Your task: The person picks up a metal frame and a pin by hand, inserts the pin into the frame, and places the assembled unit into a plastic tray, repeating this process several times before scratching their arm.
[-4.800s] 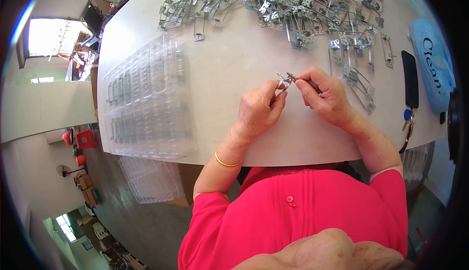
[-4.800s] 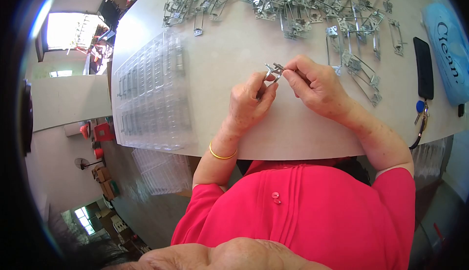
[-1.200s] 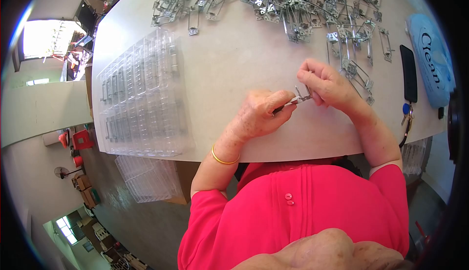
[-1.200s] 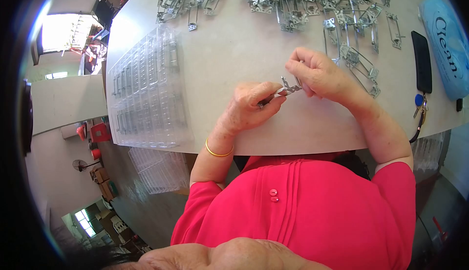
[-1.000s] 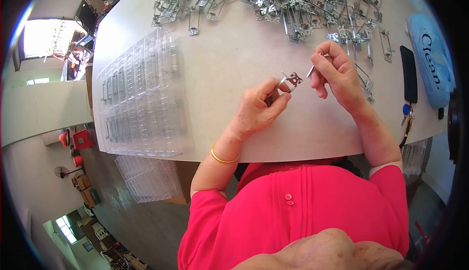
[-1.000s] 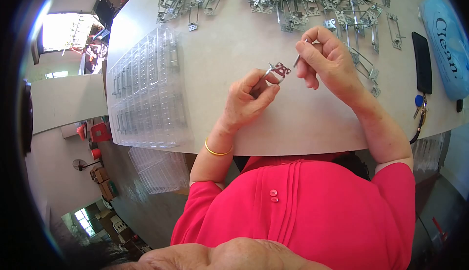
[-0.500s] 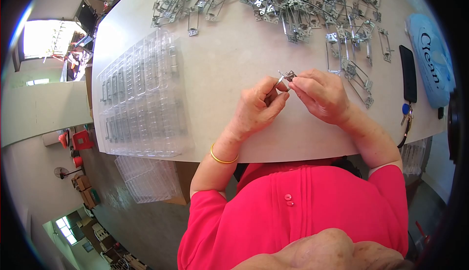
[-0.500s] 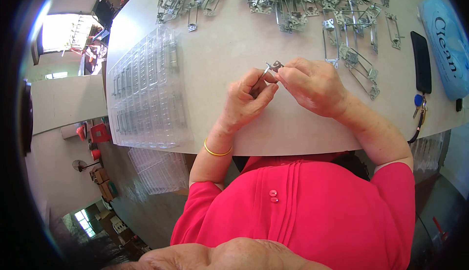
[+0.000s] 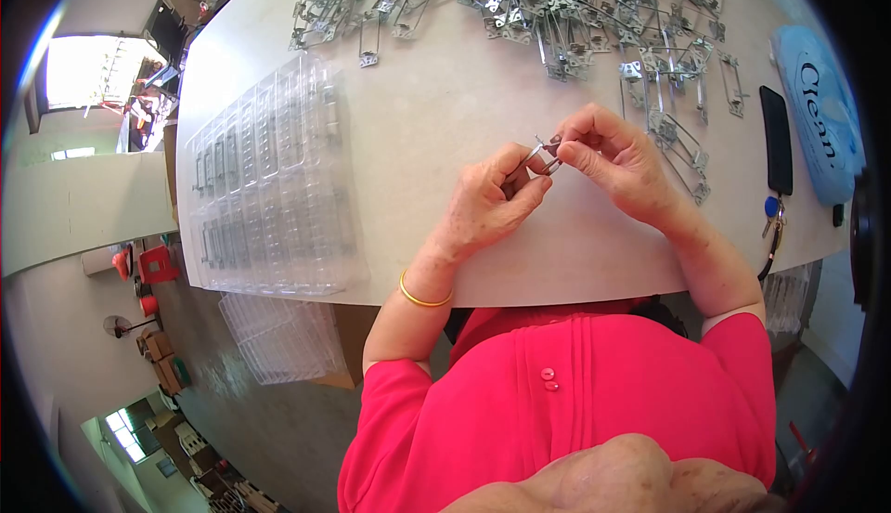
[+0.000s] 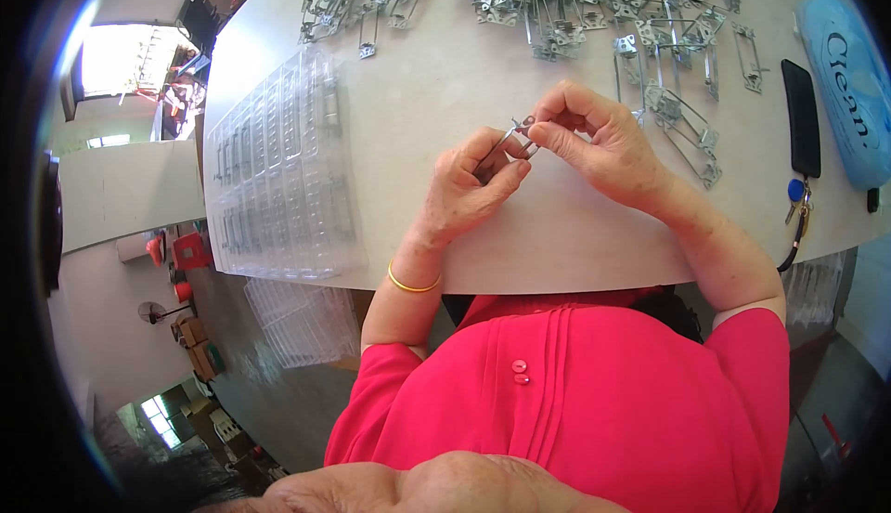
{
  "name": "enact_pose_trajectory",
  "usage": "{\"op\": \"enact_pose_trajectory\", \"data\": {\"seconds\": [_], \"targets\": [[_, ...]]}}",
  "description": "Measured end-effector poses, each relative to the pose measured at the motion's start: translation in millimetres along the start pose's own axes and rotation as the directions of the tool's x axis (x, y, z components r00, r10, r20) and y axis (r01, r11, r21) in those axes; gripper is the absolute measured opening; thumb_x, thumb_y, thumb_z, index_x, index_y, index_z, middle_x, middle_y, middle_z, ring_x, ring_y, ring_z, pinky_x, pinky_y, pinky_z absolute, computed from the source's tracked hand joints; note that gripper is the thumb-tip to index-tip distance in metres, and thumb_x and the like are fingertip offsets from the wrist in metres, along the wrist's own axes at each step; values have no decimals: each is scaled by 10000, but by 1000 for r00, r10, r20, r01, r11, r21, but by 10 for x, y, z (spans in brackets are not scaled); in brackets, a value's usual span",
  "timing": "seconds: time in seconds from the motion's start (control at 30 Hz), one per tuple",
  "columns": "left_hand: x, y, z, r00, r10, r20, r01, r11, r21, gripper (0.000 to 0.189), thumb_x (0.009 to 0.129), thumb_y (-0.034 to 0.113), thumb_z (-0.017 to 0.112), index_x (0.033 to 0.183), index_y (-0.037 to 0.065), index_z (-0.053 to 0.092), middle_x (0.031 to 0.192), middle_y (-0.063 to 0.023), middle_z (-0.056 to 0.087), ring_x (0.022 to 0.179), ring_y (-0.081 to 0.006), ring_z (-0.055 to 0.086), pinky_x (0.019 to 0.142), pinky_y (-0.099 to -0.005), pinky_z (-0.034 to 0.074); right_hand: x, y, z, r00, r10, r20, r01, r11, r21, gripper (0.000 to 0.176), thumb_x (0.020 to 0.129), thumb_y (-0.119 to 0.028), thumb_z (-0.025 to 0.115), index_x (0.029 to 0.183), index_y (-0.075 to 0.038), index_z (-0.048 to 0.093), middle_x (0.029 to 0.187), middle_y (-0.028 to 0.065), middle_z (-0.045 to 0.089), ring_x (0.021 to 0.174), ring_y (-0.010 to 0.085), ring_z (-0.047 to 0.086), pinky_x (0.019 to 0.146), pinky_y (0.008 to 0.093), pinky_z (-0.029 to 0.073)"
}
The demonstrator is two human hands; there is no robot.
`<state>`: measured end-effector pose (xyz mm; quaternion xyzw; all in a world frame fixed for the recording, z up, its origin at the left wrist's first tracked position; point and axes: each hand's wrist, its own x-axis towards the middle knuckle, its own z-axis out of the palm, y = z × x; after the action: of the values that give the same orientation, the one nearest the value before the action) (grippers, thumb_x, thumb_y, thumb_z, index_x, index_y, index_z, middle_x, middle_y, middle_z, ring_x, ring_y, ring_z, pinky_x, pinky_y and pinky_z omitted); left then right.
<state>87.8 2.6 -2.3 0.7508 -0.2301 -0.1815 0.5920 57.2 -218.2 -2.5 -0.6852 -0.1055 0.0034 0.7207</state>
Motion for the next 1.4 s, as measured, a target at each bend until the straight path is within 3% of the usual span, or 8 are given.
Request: {"op": "enact_pose_trajectory", "data": {"seconds": [0.2, 0.37, 0.67, 0.77, 0.9, 1.07, 1.23, 1.4], "targets": [[13, 35, -150, 995, -56, 84, 66, 992, -112, 339, 906, 113, 754, 1204, 17, 626, 761, 21, 601, 609, -18, 470, 554, -207, 357, 23, -1, -31, 995, 98, -30, -93, 984, 154, 68, 1022, -95, 654, 1059, -52, 618, 989, 7, 657, 877, 84, 630, 814, 253, 535], [41, 83, -198, 995, 59, 84, -5, 844, -536, 634, 935, 118, 738, 1473, -13, 431, 1082, -176, 693, 733, -176, 694, 698, -276, 542, 88, 17, -94, 970, 178, -163, -91, 894, 438, 87, 1038, -146, 643, 1064, -70, 608, 987, 14, 655, 870, 98, 641, 819, 280, 561], [87, -161, -203, 992, 90, 86, -12, 760, -650, 624, 986, 164, 711, 1503, -6, 406, 1136, -189, 694, 854, -251, 725, 822, -376, 573, 43, 56, 10, 961, 278, 16, -237, 788, 568, 90, 1049, -170, 626, 1059, -83, 603, 993, 25, 653, 944, 124, 670, 820, 308, 590], [99, -252, -152, 994, 110, -26, -106, 819, -564, 584, 1013, 182, 669, 1504, -3, 410, 1146, -184, 694, 919, -258, 715, 868, -379, 556, 44, 33, 16, 954, 290, 77, -284, 790, 544, 95, 1049, -164, 624, 1063, -73, 599, 972, 25, 652, 936, 126, 675, 800, 303, 593], [125, -102, -105, 979, 78, -189, -177, 784, -595, 468, 1080, 272, 529, 1438, -22, 463, 1104, -189, 693, 937, -248, 686, 891, -358, 535, 38, 56, -39, 969, 245, 17, -240, 933, 266, 103, 1046, -149, 629, 1071, -59, 586, 945, 33, 668, 862, 126, 681, 759, 286, 591], [107, -71, -184, 989, -104, 107, 149, 733, -664, 486, 1107, 393, 333, 1232, -30, 537, 860, -118, 634, 721, -186, 599, 716, -317, 509, 5, -69, 19, 981, 190, -39, -172, 947, 270, 92, 1043, -115, 626, 1082, -52, 572, 949, 49, 673, 837, 116, 685, 730, 272, 595], [76, -50, -159, 980, -133, 147, 191, 833, -519, 499, 1110, 415, 333, 1218, -21, 551, 783, -67, 592, 669, -135, 550, 640, -280, 461, -30, -34, 117, 969, -129, -208, 152, 984, 97, 109, 1006, 23, 622, 1081, -18, 555, 1017, 87, 674, 898, 122, 711, 787, 263, 612], [45, 2, -122, 983, -125, 138, 166, 921, -353, 538, 1111, 460, 349, 1220, -20, 566, 778, -40, 573, 679, -114, 521, 633, -264, 426, -37, 0, 120, 968, -165, -191, 165, 986, -19, 114, 992, 42, 631, 1063, -7, 557, 1048, 91, 673, 900, 132, 728, 785, 251, 610]]}}
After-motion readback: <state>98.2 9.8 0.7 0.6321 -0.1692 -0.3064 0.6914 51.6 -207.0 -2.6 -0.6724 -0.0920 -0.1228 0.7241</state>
